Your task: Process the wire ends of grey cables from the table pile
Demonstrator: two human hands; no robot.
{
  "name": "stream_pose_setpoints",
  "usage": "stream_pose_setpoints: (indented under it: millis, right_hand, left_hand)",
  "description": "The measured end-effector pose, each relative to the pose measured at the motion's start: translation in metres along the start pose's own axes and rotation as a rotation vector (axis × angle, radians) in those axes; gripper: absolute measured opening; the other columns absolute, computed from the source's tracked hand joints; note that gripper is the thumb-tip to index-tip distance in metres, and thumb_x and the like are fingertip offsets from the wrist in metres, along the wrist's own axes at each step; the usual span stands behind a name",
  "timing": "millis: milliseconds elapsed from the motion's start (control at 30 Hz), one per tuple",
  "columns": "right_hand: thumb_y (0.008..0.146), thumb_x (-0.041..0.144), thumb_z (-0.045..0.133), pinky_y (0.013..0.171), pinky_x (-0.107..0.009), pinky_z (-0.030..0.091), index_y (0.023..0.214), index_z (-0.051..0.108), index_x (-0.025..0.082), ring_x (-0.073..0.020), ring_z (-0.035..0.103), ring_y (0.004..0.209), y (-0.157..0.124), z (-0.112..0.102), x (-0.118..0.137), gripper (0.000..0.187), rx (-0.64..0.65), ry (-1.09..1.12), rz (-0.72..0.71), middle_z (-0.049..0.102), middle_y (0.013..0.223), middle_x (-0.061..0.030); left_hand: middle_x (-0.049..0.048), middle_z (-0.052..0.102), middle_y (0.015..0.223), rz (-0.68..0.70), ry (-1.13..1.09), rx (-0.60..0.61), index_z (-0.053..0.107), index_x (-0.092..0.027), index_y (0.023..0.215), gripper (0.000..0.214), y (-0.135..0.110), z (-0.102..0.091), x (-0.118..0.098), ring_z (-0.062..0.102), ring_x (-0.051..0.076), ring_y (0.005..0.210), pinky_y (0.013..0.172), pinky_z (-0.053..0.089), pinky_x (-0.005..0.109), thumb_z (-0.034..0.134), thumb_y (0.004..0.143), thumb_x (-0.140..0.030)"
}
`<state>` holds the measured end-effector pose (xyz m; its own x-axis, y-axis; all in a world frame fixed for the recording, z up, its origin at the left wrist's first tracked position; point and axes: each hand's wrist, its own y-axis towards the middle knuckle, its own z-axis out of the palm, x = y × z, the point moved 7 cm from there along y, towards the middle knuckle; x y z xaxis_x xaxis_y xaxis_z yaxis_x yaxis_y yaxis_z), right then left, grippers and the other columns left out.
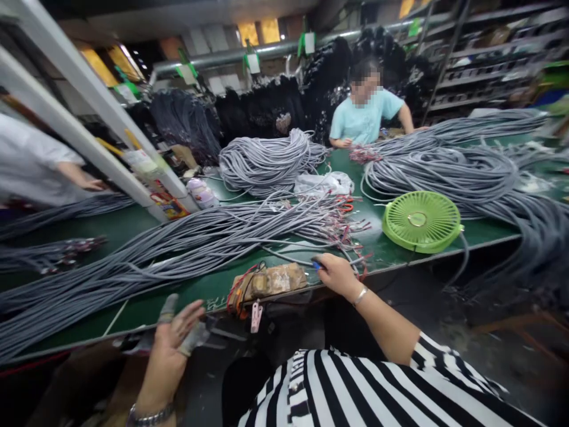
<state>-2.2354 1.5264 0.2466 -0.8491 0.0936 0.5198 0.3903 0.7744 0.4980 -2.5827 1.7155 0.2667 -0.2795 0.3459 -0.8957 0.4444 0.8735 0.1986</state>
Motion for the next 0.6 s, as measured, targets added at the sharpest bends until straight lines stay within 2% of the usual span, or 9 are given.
stream_pose_setpoints:
  millis: [67, 100, 167, 267, 333, 400, 467, 533, 600]
  right_hand:
    - [0.086, 0.02, 0.053, 0.074, -0.029, 0.047, 0.105, 0.067, 0.018, -0.0184, 0.061, 0.084, -0.001, -0.02, 0.033, 0.024, -0.119, 0.258, -0.105, 0.068, 0.093, -0.008]
    - [0.088, 0.023, 0.054, 0.07, -0.028, 0.047, 0.106, 0.067, 0.019, -0.0167, 0.06, 0.078, -0.001, -0.028, 0.051, 0.023, -0.138, 0.4, -0.15, 0.067, 0.09, -0.0067]
    - [0.089, 0.028, 0.056, 0.063, -0.027, 0.047, 0.108, 0.067, 0.022, -0.0143, 0.057, 0.071, 0.0, -0.036, 0.088, 0.022, -0.1, 0.725, -0.216, 0.064, 0.091, -0.0057]
    - [0.086, 0.038, 0.063, 0.062, -0.028, 0.048, 0.105, 0.069, 0.022, -0.0163, 0.058, 0.074, 0.0, -0.028, 0.133, 0.025, 0.037, 1.12, -0.197, 0.063, 0.091, -0.007]
    - [0.086, 0.038, 0.064, 0.052, -0.025, 0.044, 0.103, 0.07, 0.022, -0.0131, 0.053, 0.06, -0.002, -0.013, 0.153, 0.024, 0.123, 1.292, -0.13, 0.058, 0.071, -0.0028]
    - [0.088, 0.037, 0.062, 0.045, -0.022, 0.034, 0.101, 0.07, 0.022, -0.009, 0.04, 0.045, -0.004, 0.001, 0.162, 0.021, 0.133, 1.417, -0.027, 0.044, 0.053, 0.0037]
    - [0.09, 0.037, 0.06, 0.045, -0.022, 0.03, 0.099, 0.069, 0.022, -0.008, 0.031, 0.043, -0.005, 0.01, 0.167, 0.02, 0.112, 1.505, 0.066, 0.032, 0.046, 0.0072]
    - [0.091, 0.036, 0.057, 0.048, -0.022, 0.03, 0.097, 0.068, 0.023, -0.0089, 0.027, 0.044, -0.004, 0.014, 0.173, 0.018, 0.11, 1.549, 0.114, 0.026, 0.043, 0.0082]
    - [0.092, 0.037, 0.055, 0.048, -0.023, 0.029, 0.096, 0.067, 0.024, -0.01, 0.025, 0.044, -0.003, 0.015, 0.18, 0.018, 0.12, 1.541, 0.106, 0.024, 0.043, 0.0084]
  left_hand:
    - [0.0126, 0.066, 0.115, -0.013, -0.218, 0.2, 0.021, -0.028, 0.15, 0.084, -0.03, 0.024, -0.031, 0.068, 0.025, 0.097, 0.092, 0.052, 0.042, 0.066, 0.08, -0.042]
    - [0.0132, 0.069, 0.107, -0.009, -0.311, 0.367, 0.025, -0.025, 0.149, 0.083, -0.046, 0.045, -0.047, 0.069, 0.023, 0.089, 0.088, 0.053, 0.039, 0.067, 0.08, -0.04]
    - [0.0113, 0.072, 0.095, -0.036, -0.543, 0.74, 0.019, -0.024, 0.151, 0.09, -0.076, 0.09, -0.076, 0.071, 0.022, 0.078, 0.076, 0.055, 0.035, 0.071, 0.079, -0.039]
    - [0.0127, 0.073, 0.095, -0.143, -0.893, 1.173, 0.015, -0.025, 0.152, 0.101, -0.101, 0.142, -0.097, 0.072, 0.023, 0.069, 0.065, 0.055, 0.033, 0.075, 0.073, -0.046]
    - [0.0119, 0.073, 0.092, -0.162, -1.068, 1.34, 0.008, -0.027, 0.152, 0.109, -0.107, 0.162, -0.099, 0.071, 0.024, 0.063, 0.064, 0.055, 0.035, 0.077, 0.07, -0.045]
    - [0.0113, 0.074, 0.086, -0.147, -1.241, 1.394, 0.001, -0.027, 0.152, 0.114, -0.108, 0.172, -0.097, 0.069, 0.025, 0.053, 0.06, 0.055, 0.038, 0.073, 0.068, -0.054]
    - [0.0098, 0.073, 0.083, -0.108, -1.304, 1.396, -0.004, -0.026, 0.151, 0.119, -0.11, 0.177, -0.093, 0.066, 0.023, 0.045, 0.058, 0.055, 0.04, 0.07, 0.065, -0.063]
    - [0.0076, 0.073, 0.084, -0.042, -1.139, 1.371, -0.002, -0.026, 0.151, 0.118, -0.113, 0.179, -0.088, 0.066, 0.021, 0.048, 0.059, 0.054, 0.038, 0.07, 0.065, -0.063]
    - [0.0061, 0.072, 0.086, 0.084, -0.754, 1.221, 0.014, -0.024, 0.149, 0.102, -0.109, 0.176, -0.082, 0.068, 0.019, 0.059, 0.062, 0.053, 0.032, 0.071, 0.07, -0.054]
